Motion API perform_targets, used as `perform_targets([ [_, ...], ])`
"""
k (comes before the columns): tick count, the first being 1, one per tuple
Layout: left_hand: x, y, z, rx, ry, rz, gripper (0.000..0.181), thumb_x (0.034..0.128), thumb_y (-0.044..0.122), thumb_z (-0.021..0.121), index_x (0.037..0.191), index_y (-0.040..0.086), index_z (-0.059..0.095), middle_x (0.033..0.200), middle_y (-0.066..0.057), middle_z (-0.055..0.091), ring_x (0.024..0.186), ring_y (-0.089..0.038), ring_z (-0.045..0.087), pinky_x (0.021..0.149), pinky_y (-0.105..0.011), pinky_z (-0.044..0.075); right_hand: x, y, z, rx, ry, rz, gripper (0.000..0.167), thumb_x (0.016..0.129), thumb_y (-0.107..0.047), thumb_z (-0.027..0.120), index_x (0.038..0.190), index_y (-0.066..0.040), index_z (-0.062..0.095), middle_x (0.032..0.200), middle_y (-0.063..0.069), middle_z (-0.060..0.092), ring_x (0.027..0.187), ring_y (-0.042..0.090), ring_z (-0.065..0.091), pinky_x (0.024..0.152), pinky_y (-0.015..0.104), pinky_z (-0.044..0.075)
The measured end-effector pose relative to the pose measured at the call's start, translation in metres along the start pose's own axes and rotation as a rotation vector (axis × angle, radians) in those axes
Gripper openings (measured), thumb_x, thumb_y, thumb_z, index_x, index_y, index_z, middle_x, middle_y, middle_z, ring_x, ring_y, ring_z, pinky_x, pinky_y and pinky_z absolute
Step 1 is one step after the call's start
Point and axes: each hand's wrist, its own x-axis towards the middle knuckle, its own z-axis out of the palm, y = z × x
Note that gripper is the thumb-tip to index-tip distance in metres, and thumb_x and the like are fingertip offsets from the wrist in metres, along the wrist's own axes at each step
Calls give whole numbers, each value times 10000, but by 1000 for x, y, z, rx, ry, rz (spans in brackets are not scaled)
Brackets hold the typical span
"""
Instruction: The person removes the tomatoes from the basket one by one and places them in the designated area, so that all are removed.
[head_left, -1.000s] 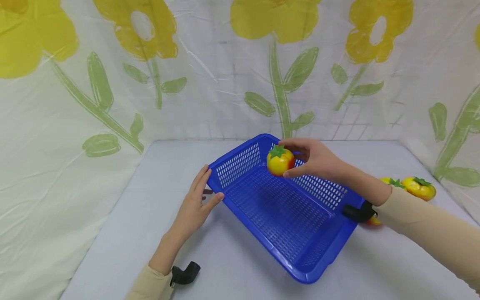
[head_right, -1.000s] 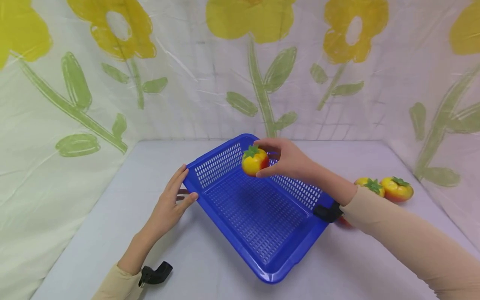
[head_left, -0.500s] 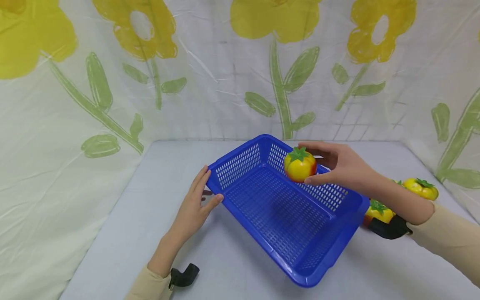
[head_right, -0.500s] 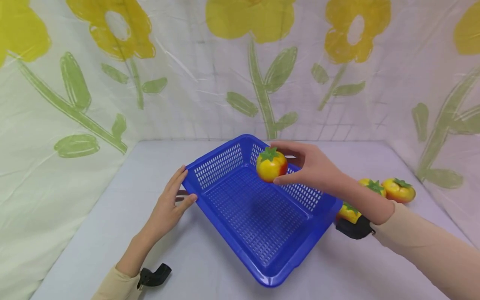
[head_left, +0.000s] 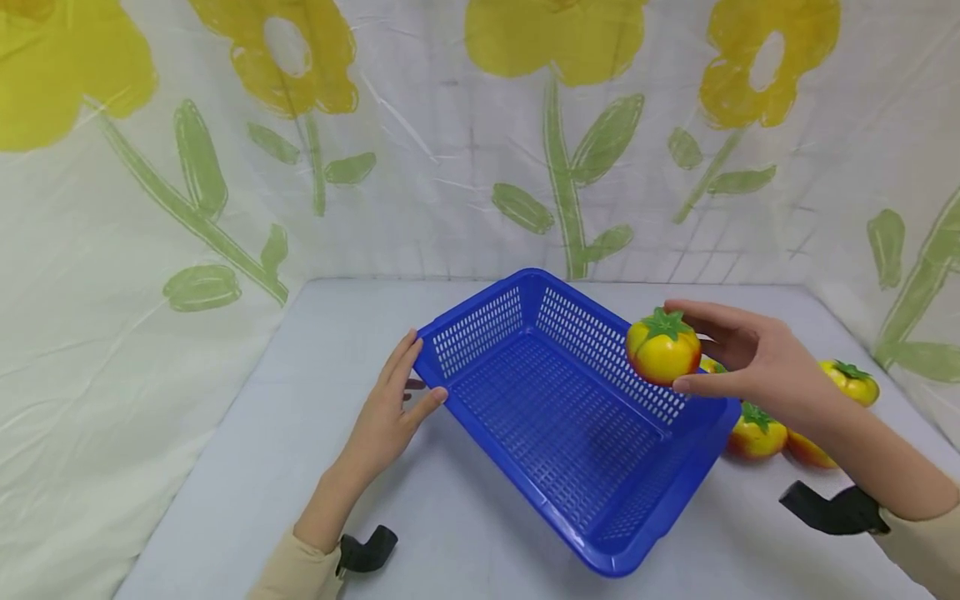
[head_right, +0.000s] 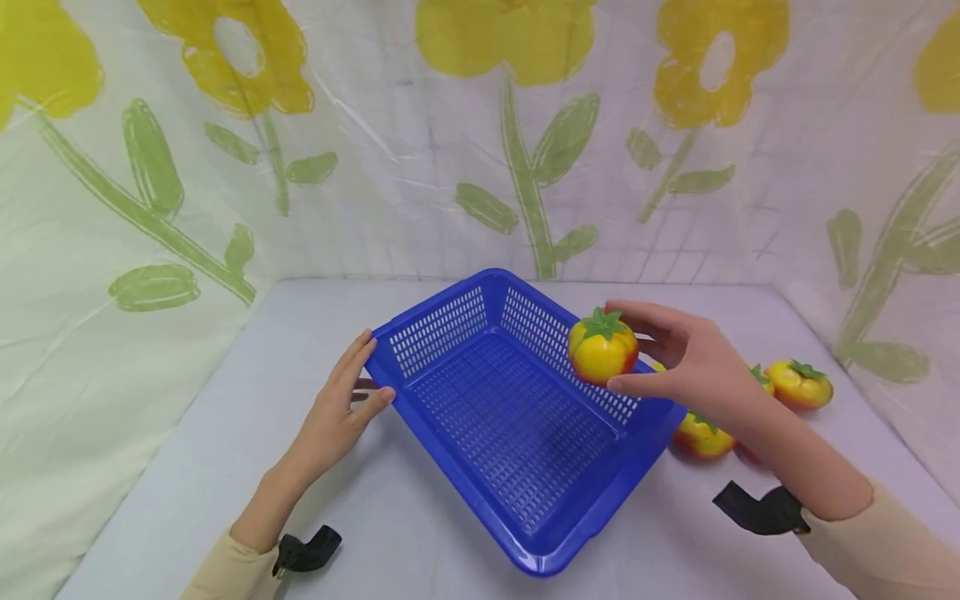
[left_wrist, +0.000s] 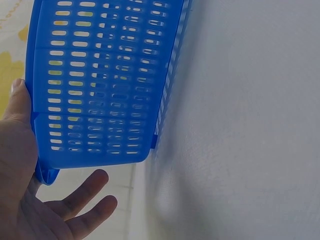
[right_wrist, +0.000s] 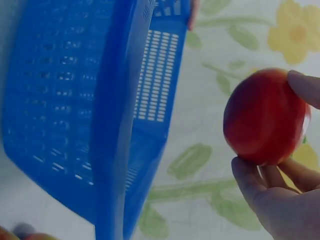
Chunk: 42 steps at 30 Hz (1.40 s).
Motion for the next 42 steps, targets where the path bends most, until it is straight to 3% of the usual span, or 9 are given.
perform_targets([
  [13,0,-2,-1,5,-6,6,778,967,447,610,1577,148,230,1628,57,114,1127,-283,569,894,-453,513,-36,22,-9,244,100,-33,753,792,235,668,1465,-4,430,1432,120,458,1232,106,533,904,208,469],
  [19,0,-4,0,1,-6,3,778,966,445,613,1579,164,226,1625,80,109,1133,-271,564,899,-439,512,-46,30,-8,377,126,-97,774,760,322,609,1458,68,391,1436,169,439,1234,154,538,922,242,459],
  [30,-1,-3,0,-1,-9,-6,781,966,452,609,1578,153,227,1626,71,109,1137,-302,565,878,-471,520,-57,39,-10,369,175,-81,761,780,306,610,1466,64,385,1455,144,431,1194,161,572,899,260,475],
  [42,-1,-1,0,-7,-3,11,782,967,440,613,1579,146,223,1630,49,114,1128,-323,569,840,-482,535,-64,57,-18,341,234,-64,742,794,281,625,1462,37,415,1446,119,432,1170,111,559,898,189,457],
])
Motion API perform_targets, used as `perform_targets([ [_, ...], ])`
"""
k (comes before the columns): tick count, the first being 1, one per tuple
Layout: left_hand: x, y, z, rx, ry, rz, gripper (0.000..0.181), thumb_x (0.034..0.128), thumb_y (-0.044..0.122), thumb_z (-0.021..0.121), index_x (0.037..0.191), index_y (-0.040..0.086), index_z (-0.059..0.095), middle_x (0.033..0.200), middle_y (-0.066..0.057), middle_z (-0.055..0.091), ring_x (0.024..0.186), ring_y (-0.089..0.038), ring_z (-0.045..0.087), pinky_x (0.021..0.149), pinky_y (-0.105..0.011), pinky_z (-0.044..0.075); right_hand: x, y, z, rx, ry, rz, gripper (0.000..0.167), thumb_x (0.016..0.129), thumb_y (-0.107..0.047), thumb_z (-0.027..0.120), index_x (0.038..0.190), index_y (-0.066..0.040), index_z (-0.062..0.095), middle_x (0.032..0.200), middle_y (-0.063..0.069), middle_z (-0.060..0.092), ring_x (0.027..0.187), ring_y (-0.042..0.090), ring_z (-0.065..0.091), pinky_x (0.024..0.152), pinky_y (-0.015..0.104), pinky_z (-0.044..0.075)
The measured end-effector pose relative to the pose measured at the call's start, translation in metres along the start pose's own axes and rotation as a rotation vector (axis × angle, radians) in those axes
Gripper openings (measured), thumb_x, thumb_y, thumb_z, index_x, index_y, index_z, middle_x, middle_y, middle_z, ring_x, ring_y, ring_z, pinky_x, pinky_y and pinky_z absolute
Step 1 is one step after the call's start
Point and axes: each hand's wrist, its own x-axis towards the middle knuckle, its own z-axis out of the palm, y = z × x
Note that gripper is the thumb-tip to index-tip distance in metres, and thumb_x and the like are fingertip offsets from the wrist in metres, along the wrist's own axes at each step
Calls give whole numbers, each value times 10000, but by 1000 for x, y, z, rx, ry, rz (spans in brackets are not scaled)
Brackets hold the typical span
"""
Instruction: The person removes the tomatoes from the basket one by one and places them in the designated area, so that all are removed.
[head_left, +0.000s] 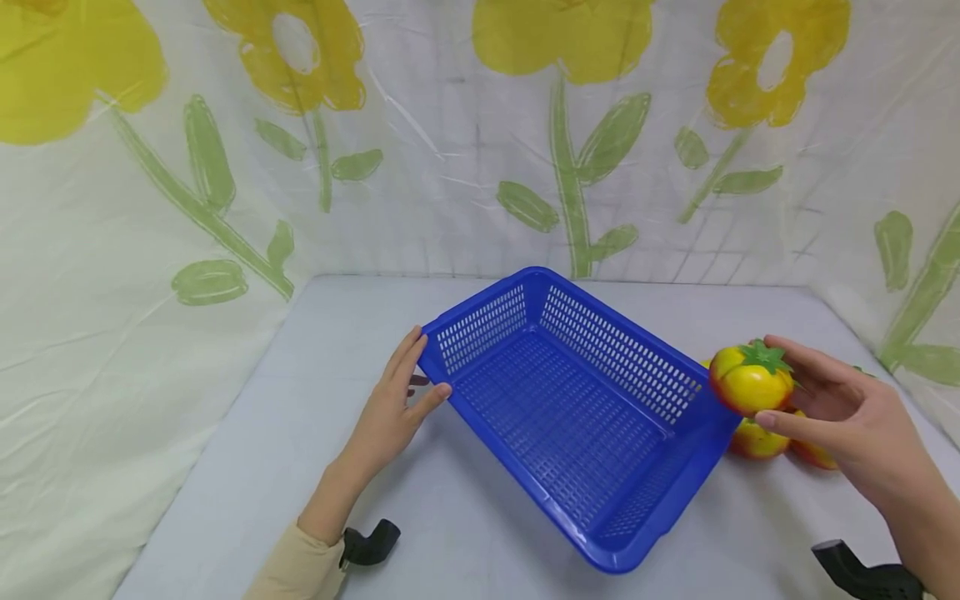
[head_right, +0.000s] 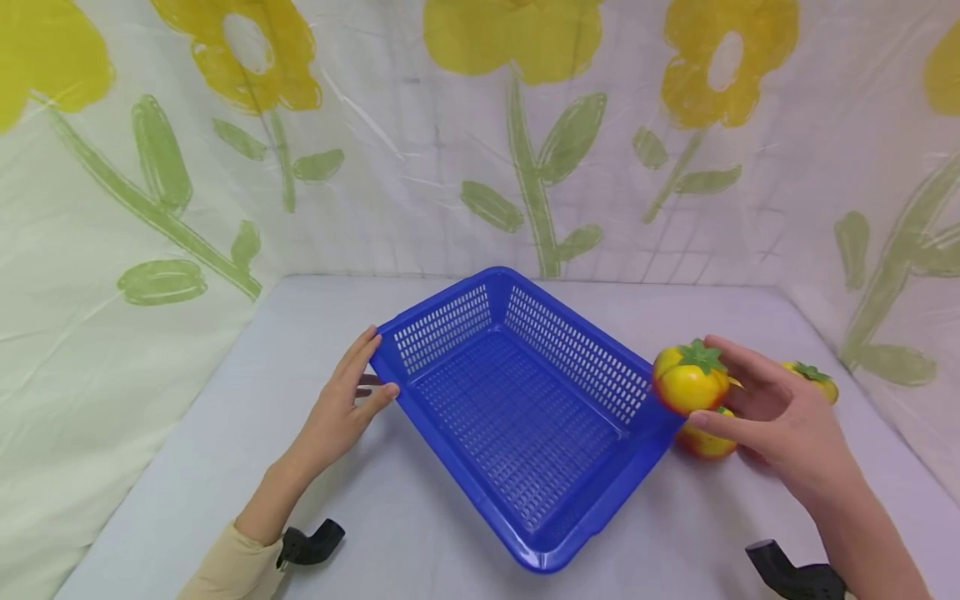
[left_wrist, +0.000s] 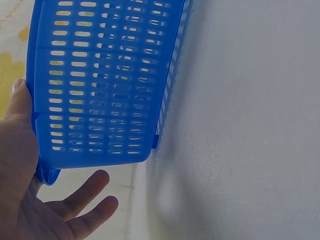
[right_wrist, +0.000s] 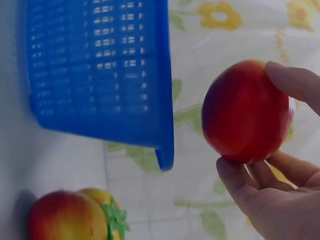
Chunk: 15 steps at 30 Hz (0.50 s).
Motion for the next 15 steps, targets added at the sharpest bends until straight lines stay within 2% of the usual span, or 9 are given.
perform_targets([
  [3,0,0,1,-3,1,-1,788,965,439,617,1579,143,221,1630,40,112,1127,-328,568,826,-482,540,-2,5,-7,-53,34,16,733,798,258,645,1458,20,433,1440,91,446,1197,56,531,903,139,428],
  [8,0,1,3,-1,0,-10,788,964,446,615,1578,143,226,1629,51,113,1120,-295,570,815,-461,547,-10,14,-23,-206,84,56,721,812,208,677,1456,-34,464,1421,28,469,1217,-33,487,902,64,378],
  [10,0,2,3,1,-3,-11,789,964,453,612,1578,141,226,1629,51,112,1121,-292,569,819,-457,547,-15,18,-29,-214,92,76,724,818,204,673,1461,-53,463,1426,16,455,1213,-59,479,914,58,366],
  [15,0,3,0,5,6,-3,788,966,448,612,1577,132,227,1631,38,115,1127,-313,568,831,-470,540,-24,27,-41,-150,122,88,748,812,231,658,1470,-59,453,1437,3,439,1242,-66,450,954,65,331],
])
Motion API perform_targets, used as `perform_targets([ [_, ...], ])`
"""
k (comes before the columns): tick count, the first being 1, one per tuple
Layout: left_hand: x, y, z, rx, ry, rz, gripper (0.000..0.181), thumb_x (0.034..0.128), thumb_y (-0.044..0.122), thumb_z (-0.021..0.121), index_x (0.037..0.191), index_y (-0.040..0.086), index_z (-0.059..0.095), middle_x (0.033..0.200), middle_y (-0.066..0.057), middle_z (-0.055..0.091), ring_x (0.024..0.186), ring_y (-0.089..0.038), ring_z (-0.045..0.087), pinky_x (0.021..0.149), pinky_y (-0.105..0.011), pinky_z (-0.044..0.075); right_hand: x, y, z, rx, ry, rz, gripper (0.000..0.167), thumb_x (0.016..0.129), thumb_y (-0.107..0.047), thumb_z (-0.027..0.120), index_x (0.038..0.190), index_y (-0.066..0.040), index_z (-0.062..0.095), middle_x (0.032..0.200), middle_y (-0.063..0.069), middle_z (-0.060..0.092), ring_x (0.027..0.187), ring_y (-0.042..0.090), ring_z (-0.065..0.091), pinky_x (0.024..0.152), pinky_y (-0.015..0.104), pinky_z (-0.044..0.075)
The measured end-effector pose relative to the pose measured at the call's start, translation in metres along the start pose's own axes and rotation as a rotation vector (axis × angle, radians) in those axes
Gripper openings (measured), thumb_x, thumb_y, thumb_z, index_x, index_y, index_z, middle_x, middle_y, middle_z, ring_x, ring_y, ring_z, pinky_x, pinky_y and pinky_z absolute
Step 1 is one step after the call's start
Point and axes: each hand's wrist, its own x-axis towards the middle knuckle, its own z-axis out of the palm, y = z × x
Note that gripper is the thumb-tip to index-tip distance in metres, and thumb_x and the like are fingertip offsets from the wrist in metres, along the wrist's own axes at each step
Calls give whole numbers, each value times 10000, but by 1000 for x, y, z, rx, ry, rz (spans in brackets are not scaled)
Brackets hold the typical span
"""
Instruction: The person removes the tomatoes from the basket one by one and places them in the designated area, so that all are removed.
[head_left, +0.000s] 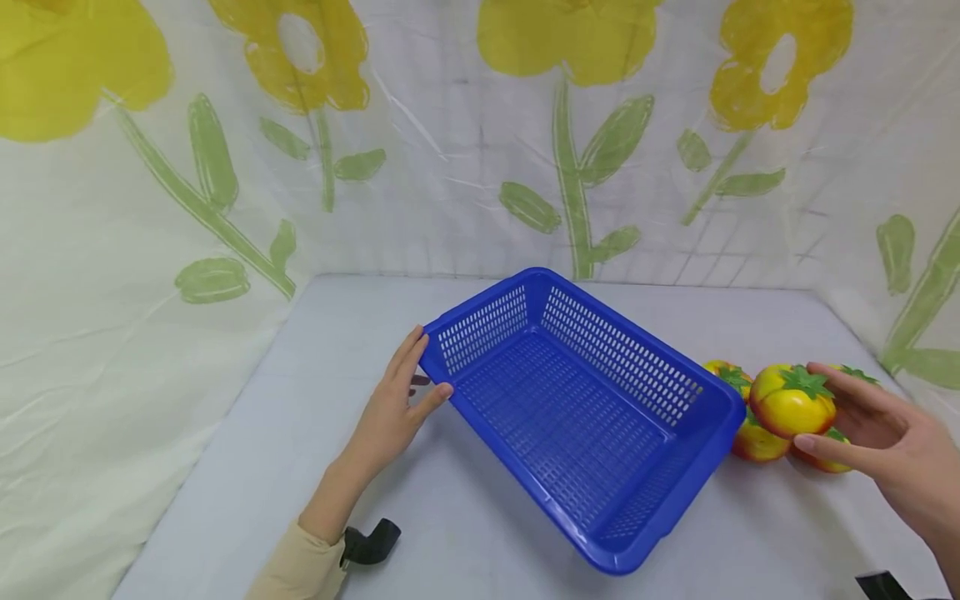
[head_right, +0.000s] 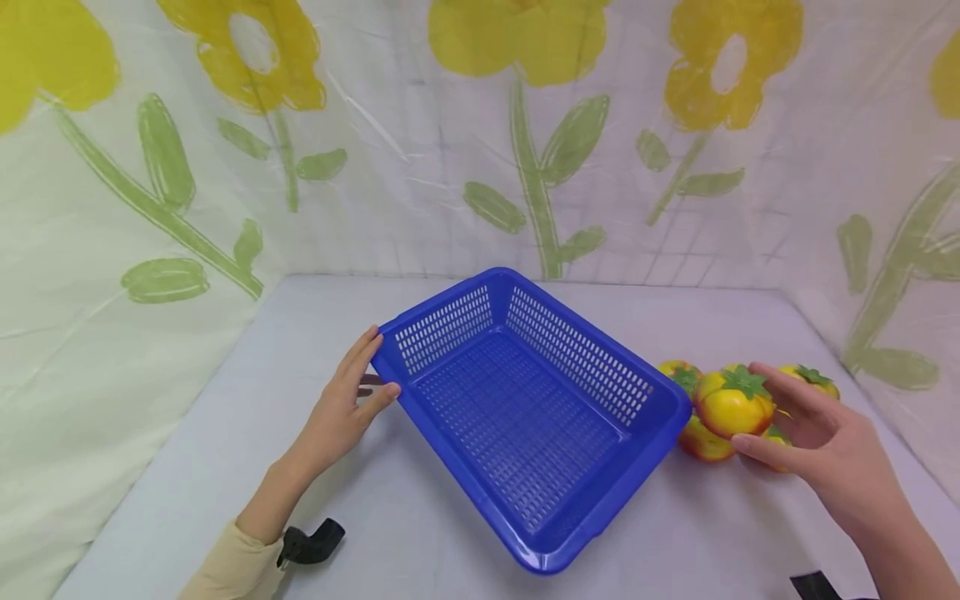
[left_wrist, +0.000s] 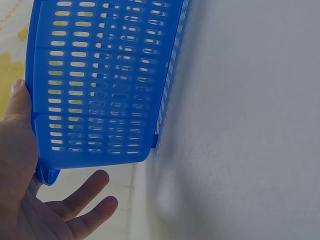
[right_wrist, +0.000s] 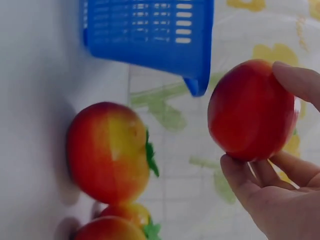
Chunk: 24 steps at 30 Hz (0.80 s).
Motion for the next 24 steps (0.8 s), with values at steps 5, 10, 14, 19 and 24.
perform_targets([
  [5,0,-1,-3,5,0,-1,787,966,435,618,1578,139,221,1631,47,107,1127,-294,565,860,-470,528,-4,10,-7,-94,39,13,746,855,178,651,1508,-75,395,1474,-33,393,1319,-14,375,993,75,292],
  [10,0,-1,-3,5,2,6,784,967,411,626,1578,132,220,1632,34,108,1129,-301,563,875,-476,520,-3,15,-18,-213,42,26,768,903,115,632,1552,-146,315,1535,-31,311,1408,62,259,1043,93,233],
  [14,1,-2,-2,5,4,10,790,963,417,630,1579,141,220,1631,37,109,1130,-311,565,855,-477,529,-2,20,-30,-198,30,-11,793,889,169,609,1553,-138,303,1514,-22,322,1381,46,268,1067,108,203],
  [19,1,-2,-1,4,0,7,794,961,421,632,1580,145,218,1632,33,108,1130,-311,566,842,-478,535,4,33,-53,-292,34,-103,837,864,251,561,1558,-124,280,1478,-50,359,1337,15,306,1072,118,208],
  [24,1,1,-2,7,-2,6,791,963,413,632,1579,140,217,1632,31,108,1129,-303,567,850,-477,532,10,60,-87,-374,93,-66,852,904,186,563,1579,-202,215,1433,-156,344,1227,-54,327,993,51,257],
])
